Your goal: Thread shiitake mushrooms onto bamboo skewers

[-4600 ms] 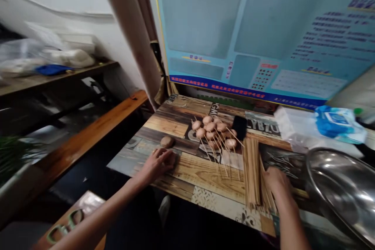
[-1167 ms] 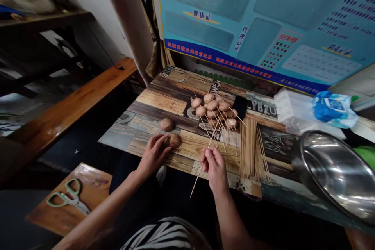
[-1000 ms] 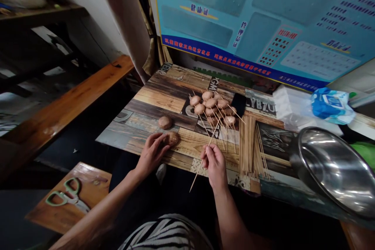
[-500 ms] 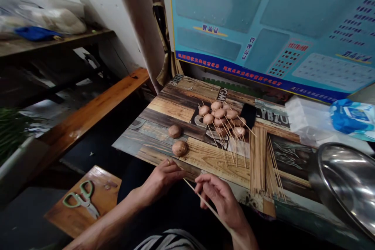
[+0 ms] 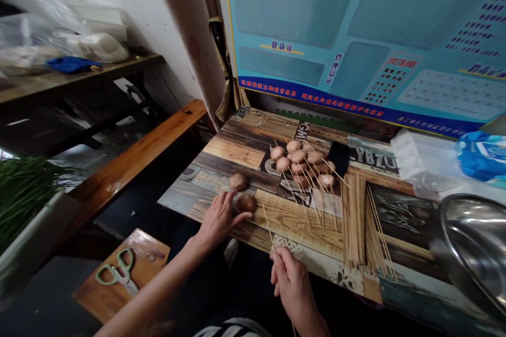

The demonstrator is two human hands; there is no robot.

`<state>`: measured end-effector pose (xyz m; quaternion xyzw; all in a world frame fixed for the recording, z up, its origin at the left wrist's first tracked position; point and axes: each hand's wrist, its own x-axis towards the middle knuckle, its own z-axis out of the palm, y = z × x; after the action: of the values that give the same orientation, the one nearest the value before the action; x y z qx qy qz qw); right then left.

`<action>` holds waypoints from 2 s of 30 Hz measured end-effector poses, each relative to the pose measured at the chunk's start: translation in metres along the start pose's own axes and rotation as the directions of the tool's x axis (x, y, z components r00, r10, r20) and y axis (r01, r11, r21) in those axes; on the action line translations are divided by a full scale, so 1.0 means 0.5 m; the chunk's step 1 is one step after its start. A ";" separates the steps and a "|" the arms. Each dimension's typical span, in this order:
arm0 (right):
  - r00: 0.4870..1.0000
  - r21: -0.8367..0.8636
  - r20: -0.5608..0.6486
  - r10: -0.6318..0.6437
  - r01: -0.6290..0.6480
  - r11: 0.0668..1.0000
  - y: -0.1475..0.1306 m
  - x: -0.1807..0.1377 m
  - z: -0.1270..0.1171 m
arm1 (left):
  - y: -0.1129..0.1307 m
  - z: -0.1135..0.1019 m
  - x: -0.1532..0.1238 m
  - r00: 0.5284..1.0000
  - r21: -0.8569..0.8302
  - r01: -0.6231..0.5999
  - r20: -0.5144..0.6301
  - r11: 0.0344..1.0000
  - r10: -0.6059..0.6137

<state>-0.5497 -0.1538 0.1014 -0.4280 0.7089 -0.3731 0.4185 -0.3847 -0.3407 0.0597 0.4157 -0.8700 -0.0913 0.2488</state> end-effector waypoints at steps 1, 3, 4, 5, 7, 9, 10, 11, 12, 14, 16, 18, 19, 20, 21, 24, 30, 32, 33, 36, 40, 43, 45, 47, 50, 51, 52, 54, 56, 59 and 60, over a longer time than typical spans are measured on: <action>1.000 -0.007 0.000 -0.011 0.011 1.000 -0.002 0.001 0.000 | -0.002 0.013 0.004 1.000 0.014 0.028 0.009 1.000 -0.028; 0.999 -0.029 -0.012 -0.036 0.035 0.999 -0.006 0.002 -0.001 | -0.008 0.031 0.014 0.998 -0.003 0.039 0.051 0.999 -0.038; 0.998 -0.051 -0.025 -0.053 0.052 0.997 -0.007 0.002 -0.002 | -0.012 0.035 0.019 0.997 -0.034 0.020 0.072 0.999 -0.018; 0.996 -0.084 -0.041 -0.075 0.071 0.994 -0.007 0.003 -0.002 | -0.017 0.035 0.024 0.996 -0.080 -0.015 0.091 0.997 0.023; 0.985 -0.181 -0.084 -0.152 0.135 0.974 -0.001 0.007 0.000 | -0.031 0.029 0.033 0.982 -0.198 -0.125 0.113 0.972 0.150; 0.958 -0.297 -0.127 -0.256 0.210 0.932 0.012 0.014 0.008 | -0.042 0.019 0.035 0.959 -0.293 -0.212 0.120 0.932 0.256; 0.943 -0.348 -0.139 -0.302 0.239 0.906 0.020 0.018 0.015 | -0.044 0.015 0.032 0.956 -0.313 -0.217 0.122 0.925 0.266; 0.929 -0.394 -0.143 -0.342 0.263 0.881 0.029 0.022 0.022 | -0.045 0.013 0.027 0.963 -0.314 -0.193 0.122 0.930 0.242; 0.916 -0.432 -0.143 -0.374 0.282 0.856 0.036 0.025 0.030 | -0.043 0.013 0.021 0.975 -0.299 -0.147 0.118 0.943 0.190; 0.896 -0.490 -0.140 -0.422 0.308 0.815 0.049 0.031 0.046 | -0.038 0.016 0.008 0.993 -0.260 -0.045 0.090 0.964 0.071; 0.881 -0.531 -0.139 -0.452 0.319 0.785 0.057 0.033 0.059 | -0.034 0.023 -0.002 0.998 -0.253 -0.002 0.058 0.967 0.018; 0.881 -0.558 -0.129 -0.454 0.314 0.768 0.062 0.033 0.068 | -0.033 0.028 -0.006 0.999 -0.276 -0.004 0.049 0.961 0.018; 0.885 -0.567 -0.124 -0.448 0.307 0.764 0.063 0.032 0.071 | -0.035 0.030 -0.006 0.998 -0.289 -0.007 0.051 0.957 0.023; 0.889 -0.574 -0.121 -0.441 0.300 0.762 0.064 0.031 0.074 | -0.036 0.031 -0.006 0.998 -0.299 -0.007 0.055 0.954 0.025; 0.892 -0.579 -0.123 -0.435 0.292 0.762 0.065 0.030 0.076 | -0.038 0.031 -0.005 0.998 -0.306 -0.005 0.060 0.952 0.025; 0.890 -0.578 -0.151 -0.430 0.274 0.769 0.067 0.026 0.083 | -0.041 0.029 -0.004 0.998 -0.323 -0.008 0.060 0.946 0.028; 0.900 -0.572 -0.147 -0.411 0.262 0.777 0.066 0.030 0.099 | -0.036 0.026 -0.005 0.997 -0.305 -0.021 0.063 0.952 0.042; 0.905 -0.575 -0.139 -0.401 0.256 0.777 0.062 0.037 0.105 | -0.035 0.027 -0.003 0.996 -0.285 -0.039 0.062 0.958 0.059; 0.909 -0.576 -0.136 -0.394 0.251 0.778 0.059 0.040 0.109 | -0.035 0.028 -0.002 0.996 -0.266 -0.051 0.058 0.963 0.069; 0.923 -0.549 -0.147 -0.355 0.222 0.806 0.054 0.041 0.119 | -0.035 0.030 0.000 0.993 -0.204 -0.095 0.043 0.974 0.106; 0.943 -0.499 -0.139 -0.304 0.198 0.844 0.069 0.014 0.129 | -0.033 0.031 -0.006 0.990 -0.219 -0.138 -0.003 0.966 0.141; 0.941 -0.501 -0.129 -0.314 0.211 0.839 0.096 -0.016 0.137 | -0.029 0.032 -0.017 0.989 -0.237 -0.148 -0.019 0.960 0.147; 0.926 -0.500 -0.141 -0.350 0.239 0.832 0.112 -0.032 0.143 | -0.027 0.034 -0.023 0.990 -0.239 -0.143 -0.026 0.960 0.141; 0.903 -0.491 -0.165 -0.397 0.273 0.827 0.121 -0.042 0.149 | -0.026 0.036 -0.026 0.990 -0.248 -0.138 -0.029 0.959 0.135; 0.881 -0.473 -0.186 -0.435 0.308 0.826 0.123 -0.049 0.153 | -0.027 0.039 -0.026 0.991 -0.272 -0.136 -0.033 0.953 0.132; 0.881 -0.468 -0.190 -0.433 0.307 0.829 0.121 -0.049 0.153 | -0.027 0.039 -0.026 0.990 -0.276 -0.138 -0.034 0.951 0.134; 0.885 -0.464 -0.190 -0.424 0.300 0.834 0.119 -0.048 0.153 | -0.028 0.040 -0.026 0.990 -0.277 -0.139 -0.033 0.951 0.135; 0.902 -0.460 -0.175 -0.395 0.280 0.843 0.115 -0.045 0.153 | -0.028 0.039 -0.025 0.990 -0.271 -0.141 -0.028 0.952 0.138; 0.921 -0.455 -0.145 -0.362 0.263 0.851 0.112 -0.041 0.152 | -0.027 0.038 -0.025 0.990 -0.254 -0.144 -0.033 0.956 0.140; 0.943 -0.432 -0.115 -0.312 0.235 0.871 0.102 -0.037 0.149 | -0.024 0.034 -0.024 0.988 -0.222 -0.156 -0.053 0.962 0.148; 0.951 -0.415 -0.106 -0.289 0.222 0.882 0.096 -0.036 0.147 | -0.022 0.033 -0.023 0.986 -0.207 -0.165 -0.053 0.964 0.158</action>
<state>-0.4918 -0.1326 0.0363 -0.5617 0.7390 -0.3073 0.2097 -0.3795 -0.3399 0.0374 0.3164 -0.8818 -0.1549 0.3136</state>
